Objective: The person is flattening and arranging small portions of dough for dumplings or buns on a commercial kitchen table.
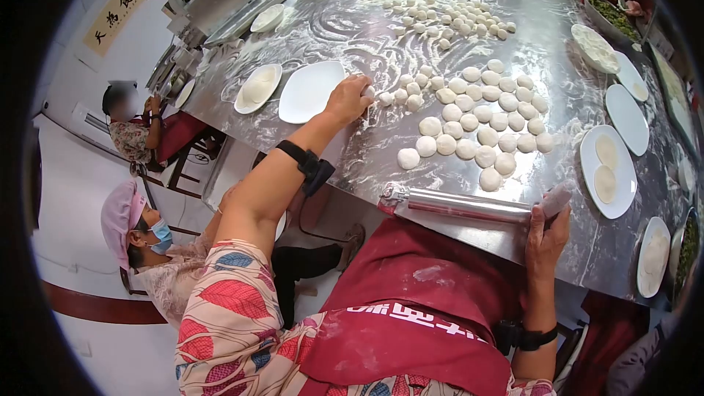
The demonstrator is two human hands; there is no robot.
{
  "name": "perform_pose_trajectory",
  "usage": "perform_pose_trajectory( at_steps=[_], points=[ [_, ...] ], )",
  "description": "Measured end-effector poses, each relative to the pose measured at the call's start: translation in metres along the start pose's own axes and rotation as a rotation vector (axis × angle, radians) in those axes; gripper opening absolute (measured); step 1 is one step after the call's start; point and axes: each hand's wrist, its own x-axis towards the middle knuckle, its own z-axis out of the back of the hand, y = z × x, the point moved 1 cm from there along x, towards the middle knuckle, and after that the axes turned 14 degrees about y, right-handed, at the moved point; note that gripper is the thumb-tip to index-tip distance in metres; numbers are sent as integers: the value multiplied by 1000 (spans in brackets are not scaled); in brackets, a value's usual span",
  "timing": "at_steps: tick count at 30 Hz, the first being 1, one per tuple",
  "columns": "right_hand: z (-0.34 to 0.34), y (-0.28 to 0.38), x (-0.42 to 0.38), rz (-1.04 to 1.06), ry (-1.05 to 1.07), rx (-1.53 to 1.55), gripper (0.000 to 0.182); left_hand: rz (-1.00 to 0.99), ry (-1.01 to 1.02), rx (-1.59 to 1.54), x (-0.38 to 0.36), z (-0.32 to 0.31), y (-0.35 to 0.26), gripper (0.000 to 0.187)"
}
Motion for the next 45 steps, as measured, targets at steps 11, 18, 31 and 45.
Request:
perform_pose_trajectory(
  at_steps=[11,18,31,45],
  points=[
    [0,-3,-1,18,16,6,38,193,615,-951,-116,18,-11,22],
    [0,-9,-2,-3,17,2,37,223,385,-709,-110,8,-9,26],
    [-2,0,0,-65,23,92,40,-21,202,209,-88,-36,-52,98],
    [1,-1,0,24,23,51,37,328,431,-176,-116,37,-27,42]
  ],
)
